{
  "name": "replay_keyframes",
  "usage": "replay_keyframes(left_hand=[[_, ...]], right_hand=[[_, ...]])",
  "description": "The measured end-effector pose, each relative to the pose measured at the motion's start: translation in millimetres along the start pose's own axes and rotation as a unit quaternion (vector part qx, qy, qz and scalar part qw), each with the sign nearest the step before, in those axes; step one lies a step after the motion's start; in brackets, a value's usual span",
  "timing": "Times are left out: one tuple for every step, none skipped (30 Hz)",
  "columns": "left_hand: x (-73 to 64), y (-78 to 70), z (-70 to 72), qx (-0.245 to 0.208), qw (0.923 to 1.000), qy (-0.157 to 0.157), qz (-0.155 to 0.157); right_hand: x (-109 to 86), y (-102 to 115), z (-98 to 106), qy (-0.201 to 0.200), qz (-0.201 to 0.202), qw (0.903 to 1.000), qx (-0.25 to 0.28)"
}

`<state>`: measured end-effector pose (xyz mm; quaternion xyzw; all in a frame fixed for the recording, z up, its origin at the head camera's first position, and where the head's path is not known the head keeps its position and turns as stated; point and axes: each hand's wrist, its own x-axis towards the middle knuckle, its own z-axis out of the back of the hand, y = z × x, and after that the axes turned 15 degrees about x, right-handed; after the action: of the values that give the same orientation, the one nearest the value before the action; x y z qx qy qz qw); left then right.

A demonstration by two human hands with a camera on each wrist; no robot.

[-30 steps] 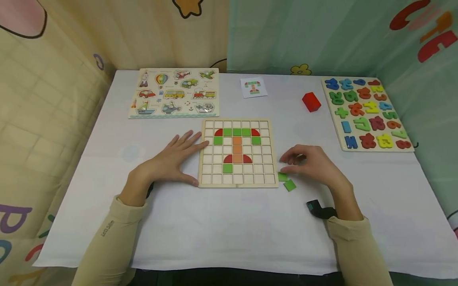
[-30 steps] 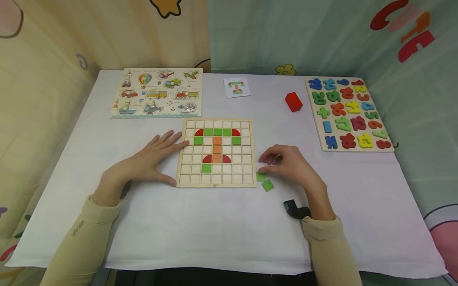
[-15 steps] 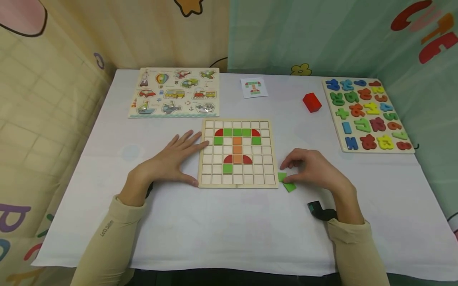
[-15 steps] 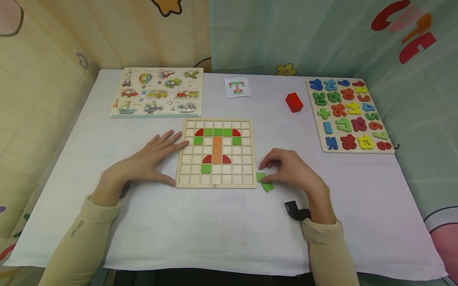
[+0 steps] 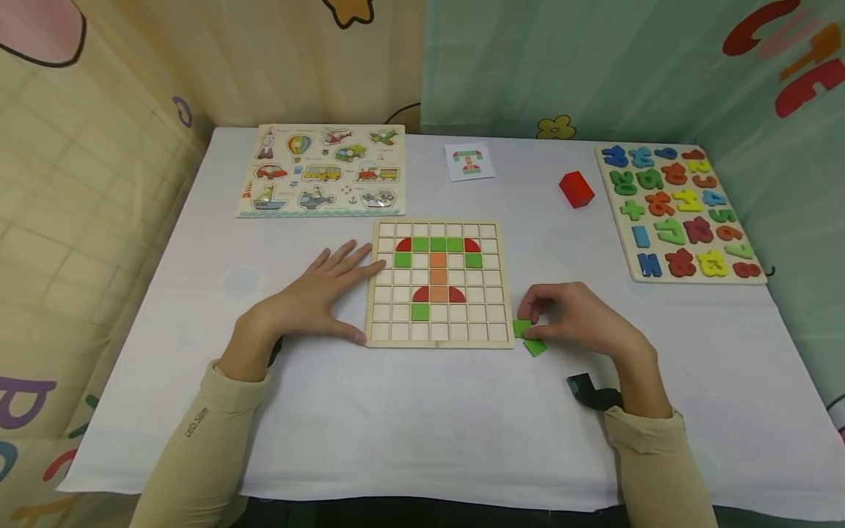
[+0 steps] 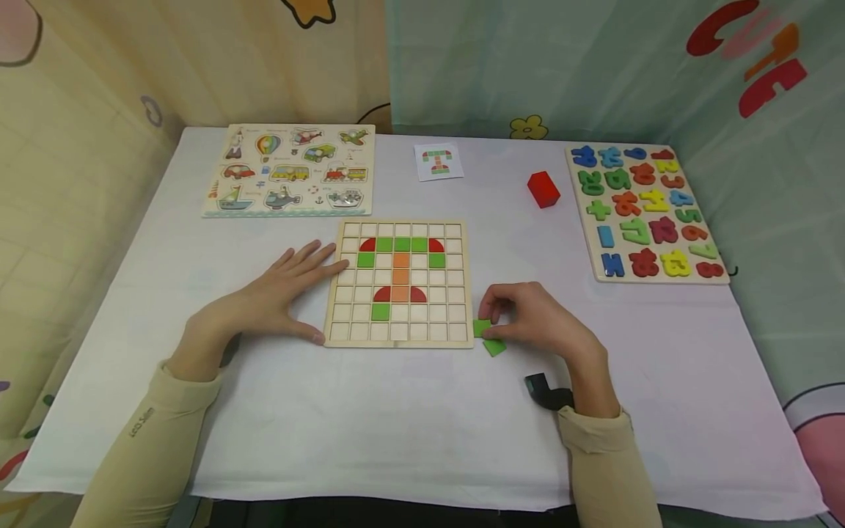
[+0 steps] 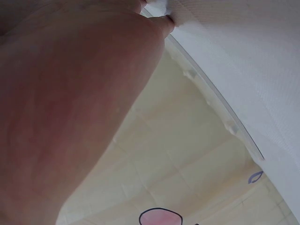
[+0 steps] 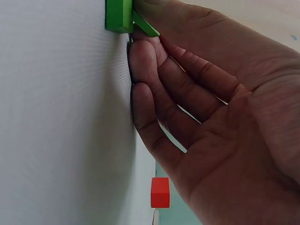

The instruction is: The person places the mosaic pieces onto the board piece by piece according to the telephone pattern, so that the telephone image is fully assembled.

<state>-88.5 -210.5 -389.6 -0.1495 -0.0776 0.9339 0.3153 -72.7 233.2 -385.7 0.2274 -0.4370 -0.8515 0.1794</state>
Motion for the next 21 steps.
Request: replay_keyframes(left_hand=[[0.1, 0.2, -0.1, 0.000, 1.0000, 0.000, 0.000], [0.0, 0.3, -0.1, 0.000, 1.0000, 0.000, 0.001], [0.1, 0.4, -0.3, 0.000, 1.0000, 0.000, 0.001], [0.1, 0.5, -0.5, 0.000, 1.0000, -0.001, 0.001], [0.0, 0.5, -0.8, 0.000, 1.0000, -0.002, 0.001], [-0.2, 0.6, -1.1, 0.001, 1.0000, -0.003, 0.001], [-0.3, 0.3, -1.6, -0.001, 1.0000, -0.003, 0.000], [-0.4, 0.1, -2.1, -0.003, 1.0000, -0.003, 0.000], [-0.5, 0.0, -2.5, -0.004, 1.0000, -0.002, 0.000], [-0.7, -0.1, -2.7, -0.004, 1.0000, -0.001, 0.000], [-0.8, -0.2, -2.9, -0.004, 1.0000, -0.001, 0.000], [-0.8, -0.1, -2.9, -0.003, 1.0000, 0.000, -0.001], [-0.7, 0.1, -2.9, -0.003, 1.0000, 0.000, -0.002], [-0.6, 0.3, -2.6, -0.001, 1.0000, 0.000, -0.002], [-0.5, 0.6, -2.5, 0.000, 1.0000, 0.000, -0.003], [-0.4, 0.9, -2.3, 0.000, 1.0000, -0.001, -0.004], [-0.2, 1.0, -1.9, 0.000, 1.0000, -0.002, -0.005], [-0.1, 1.3, -1.7, -0.001, 1.0000, -0.003, -0.005], [0.1, 1.2, -1.3, -0.002, 1.0000, -0.003, -0.004], [0.1, 1.1, -1.2, -0.004, 1.0000, -0.004, -0.004], [0.1, 0.9, -1.4, -0.008, 1.0000, -0.004, -0.004]], right_hand=[[-0.1, 0.4, 0.0, 0.001, 0.001, 1.0000, 0.003], [-0.4, 1.1, 0.1, 0.001, 0.003, 1.0000, 0.005], [-0.7, 2.0, 0.4, -0.001, 0.006, 0.9999, 0.009], [-1.0, 3.0, 0.7, -0.002, 0.011, 0.9999, 0.013], [-1.0, 4.1, 1.0, -0.004, 0.018, 0.9997, 0.018], [-0.7, 5.4, 1.0, -0.005, 0.025, 0.9994, 0.023], [-0.5, 6.9, 0.8, -0.008, 0.034, 0.9990, 0.028], [0.2, 8.7, 0.0, -0.013, 0.042, 0.9985, 0.032], [1.4, 10.6, -1.2, -0.019, 0.050, 0.9979, 0.036], [3.0, 12.7, -3.1, -0.028, 0.058, 0.9972, 0.039], [5.0, 15.1, -5.7, -0.039, 0.064, 0.9963, 0.043], [7.5, 17.4, -8.8, -0.052, 0.067, 0.9953, 0.046], [10.1, 20.2, -12.4, -0.066, 0.068, 0.9944, 0.048], [12.9, 23.5, -16.4, -0.078, 0.067, 0.9934, 0.051], [15.8, 27.1, -20.6, -0.089, 0.067, 0.9922, 0.055], [19.0, 30.8, -25.0, -0.098, 0.068, 0.9912, 0.059], [22.4, 34.6, -29.3, -0.105, 0.068, 0.9902, 0.062], [25.9, 38.8, -33.4, -0.109, 0.071, 0.9894, 0.065], [29.2, 43.4, -37.4, -0.112, 0.074, 0.9887, 0.067], [32.9, 47.5, -41.4, -0.114, 0.080, 0.9880, 0.068], [36.3, 51.8, -45.1, -0.116, 0.084, 0.9873, 0.070]])
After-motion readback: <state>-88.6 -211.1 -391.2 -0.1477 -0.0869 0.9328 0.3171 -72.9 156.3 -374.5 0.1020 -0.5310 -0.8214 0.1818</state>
